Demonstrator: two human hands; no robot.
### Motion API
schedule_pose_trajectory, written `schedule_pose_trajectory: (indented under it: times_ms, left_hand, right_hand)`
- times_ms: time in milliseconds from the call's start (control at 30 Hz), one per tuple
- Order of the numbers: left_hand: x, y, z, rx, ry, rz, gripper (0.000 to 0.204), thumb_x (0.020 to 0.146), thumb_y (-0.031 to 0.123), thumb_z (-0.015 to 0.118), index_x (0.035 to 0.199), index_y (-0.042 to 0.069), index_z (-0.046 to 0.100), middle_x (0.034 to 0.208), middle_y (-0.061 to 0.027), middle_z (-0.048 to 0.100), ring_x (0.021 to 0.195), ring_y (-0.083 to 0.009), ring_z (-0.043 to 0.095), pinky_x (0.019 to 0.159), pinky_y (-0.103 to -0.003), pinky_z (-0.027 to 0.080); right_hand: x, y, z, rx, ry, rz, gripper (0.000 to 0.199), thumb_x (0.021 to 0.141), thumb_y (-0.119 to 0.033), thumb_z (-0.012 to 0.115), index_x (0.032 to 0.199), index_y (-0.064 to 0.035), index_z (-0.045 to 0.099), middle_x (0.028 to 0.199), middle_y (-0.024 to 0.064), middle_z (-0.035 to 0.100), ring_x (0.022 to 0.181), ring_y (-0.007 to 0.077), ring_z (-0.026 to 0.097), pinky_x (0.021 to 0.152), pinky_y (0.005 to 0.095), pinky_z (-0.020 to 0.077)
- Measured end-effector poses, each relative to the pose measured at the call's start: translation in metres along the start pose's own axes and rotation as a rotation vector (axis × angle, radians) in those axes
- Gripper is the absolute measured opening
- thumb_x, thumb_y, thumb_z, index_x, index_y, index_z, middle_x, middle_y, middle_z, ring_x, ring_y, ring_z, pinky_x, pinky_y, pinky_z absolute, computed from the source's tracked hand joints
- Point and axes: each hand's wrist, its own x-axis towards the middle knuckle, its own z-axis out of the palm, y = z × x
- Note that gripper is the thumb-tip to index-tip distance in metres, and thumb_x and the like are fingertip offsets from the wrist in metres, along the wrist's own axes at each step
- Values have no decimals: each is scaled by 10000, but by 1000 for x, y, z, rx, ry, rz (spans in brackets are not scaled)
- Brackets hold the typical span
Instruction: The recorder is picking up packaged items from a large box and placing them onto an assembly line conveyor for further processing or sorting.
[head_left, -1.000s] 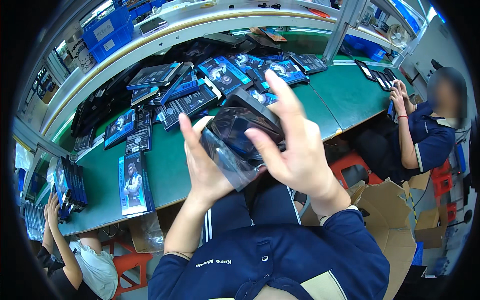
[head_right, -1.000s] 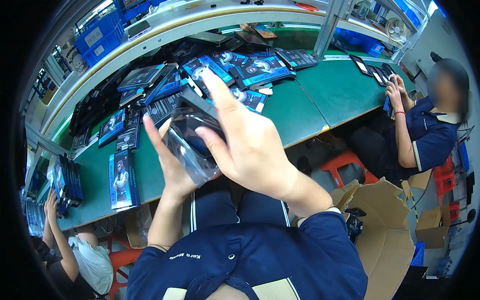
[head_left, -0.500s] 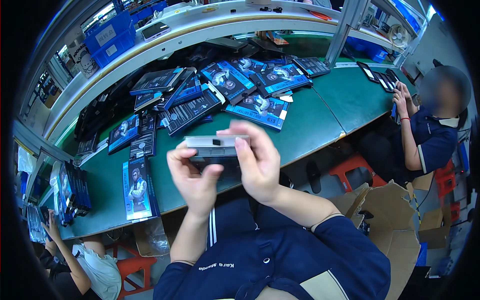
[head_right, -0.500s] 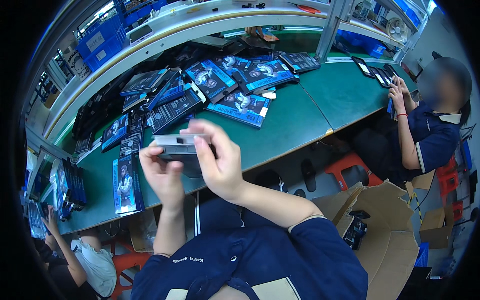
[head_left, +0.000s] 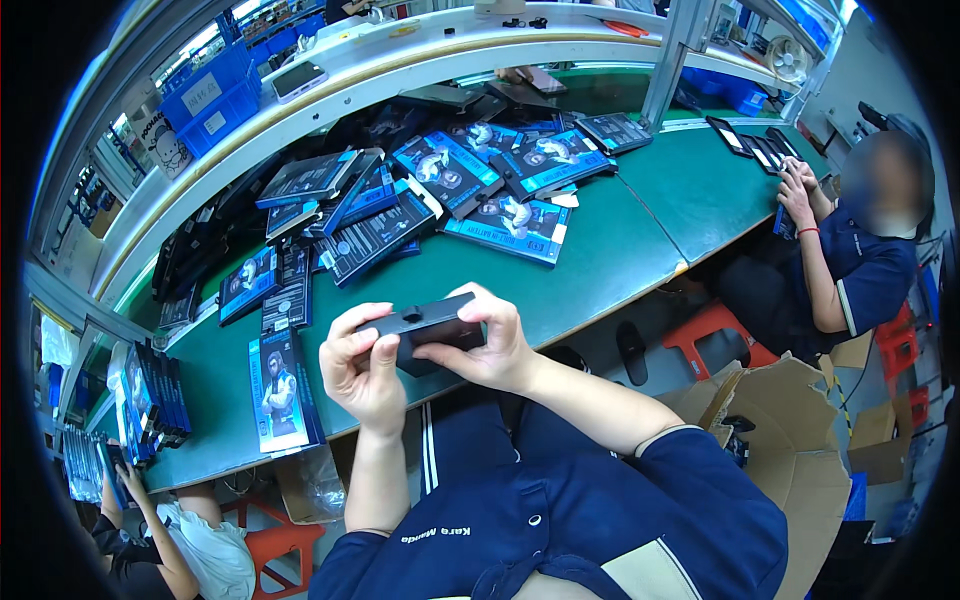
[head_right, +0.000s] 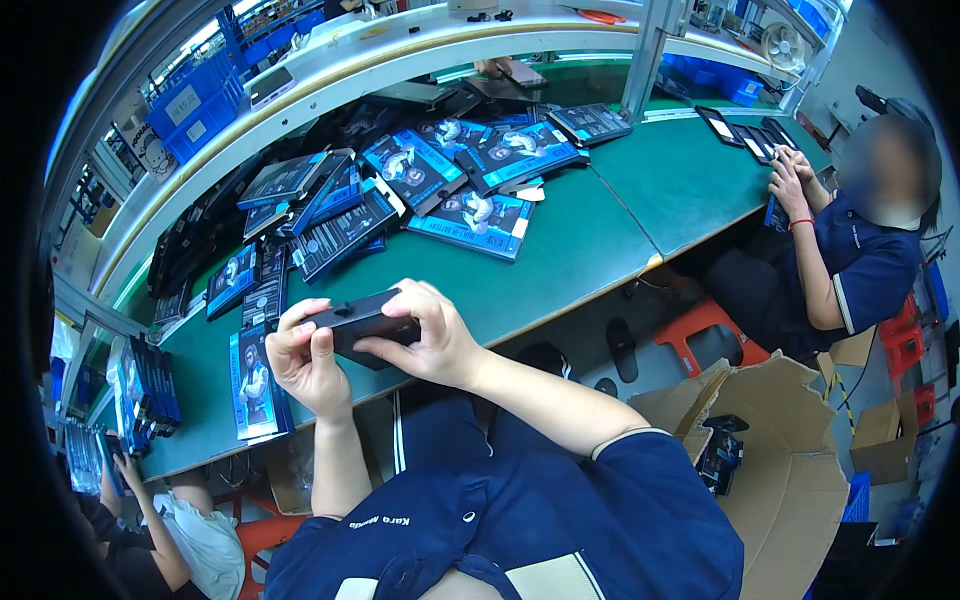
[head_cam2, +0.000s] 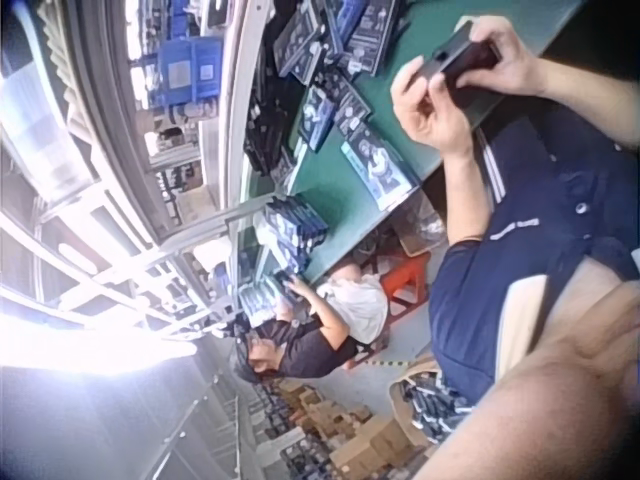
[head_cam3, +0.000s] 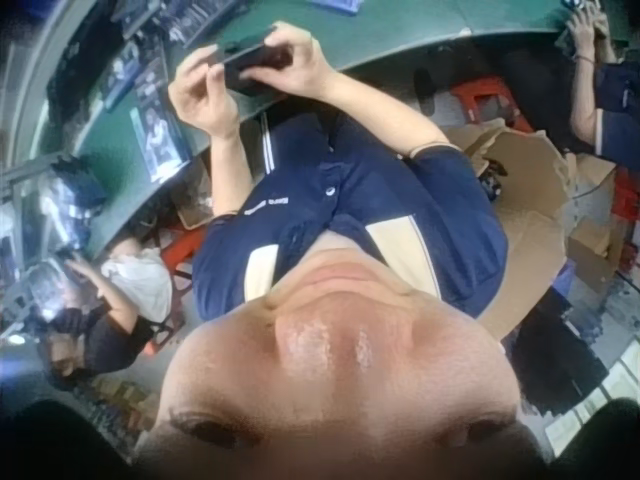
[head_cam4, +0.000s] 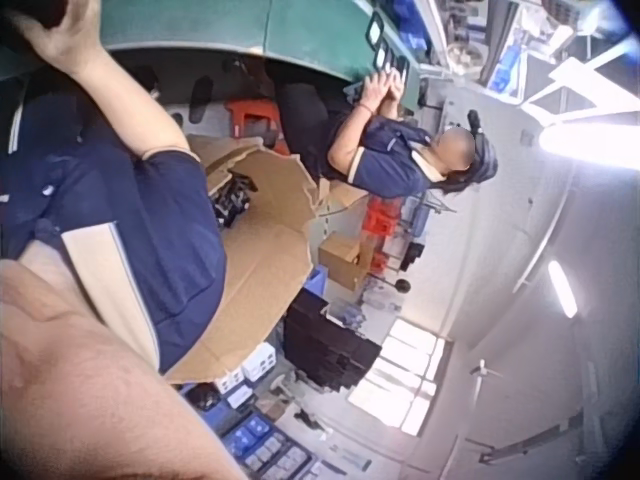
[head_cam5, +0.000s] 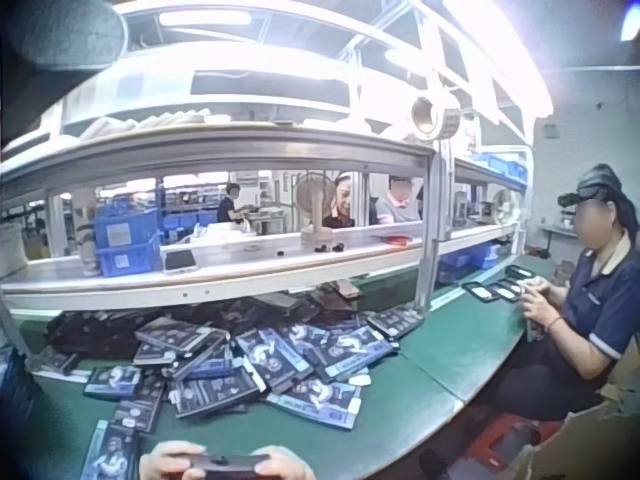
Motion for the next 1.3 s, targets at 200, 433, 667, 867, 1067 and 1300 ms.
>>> schedule_pose_trajectory:
  times_ms: [200, 433, 667, 867, 1067, 1300]
  left_hand:
    - [-29, -13, -40, -141, -867, -794, 1167, 656, 87, 857, 1541, 30, 98, 1475, -160, 368, 1390, -280, 341, 1148, -410, 267]
    - [-9, 56, -36, 963, -253, -390, 993, 662, 244, 831, 1509, 109, 329, 1397, -231, 393, 1292, -365, 428, 1076, -441, 343]
    - [17, 54, -122, 1836, -217, -912, 935, 753, 715, 624, 1486, 181, 395, 1302, -308, 493, 1144, -479, 545, 967, -506, 457]
    - [-27, 56, -140, 1584, 277, -257, 979, 738, 455, 795, 1485, 54, 305, 1507, -292, 250, 1348, -485, 324, 1085, -548, 311]
    - [-72, 44, -128, 1628, 235, -296, 828, 639, 301, 872, 1345, 108, 484, 1421, -275, 352, 1265, -464, 435, 1021, -499, 410]
    - [-65, 42, -177, 1700, 336, -263, 751, 685, 341, 835, 1324, 142, 495, 1380, -271, 360, 1232, -472, 428, 1002, -520, 400]
  right_hand:
    - [11, -15, 15, 450, 285, 642, 354, 925, -86, 655, 1213, -48, 453, 1056, 65, 560, 961, 100, 543, 850, 250, 438]
    - [-16, 32, -6, -600, -279, 354, 448, 820, -223, 712, 1200, -26, 578, 1213, 195, 551, 1158, 372, 509, 998, 453, 404]
    - [-14, 37, -8, -420, -426, 388, 279, 771, -239, 733, 958, -41, 671, 1073, 141, 630, 1084, 346, 553, 932, 443, 456]
    - [-12, 29, -11, -370, -458, 395, 249, 784, -206, 728, 955, -34, 672, 1015, 110, 659, 1059, 316, 578, 931, 430, 455]
    - [-9, 23, -9, -417, -516, 358, 217, 771, -170, 738, 930, -38, 671, 1006, 117, 648, 1031, 323, 580, 895, 423, 462]
    - [-7, 21, -6, -388, -543, 380, 215, 775, -136, 735, 942, -21, 662, 1028, 120, 643, 1050, 318, 570, 920, 410, 454]
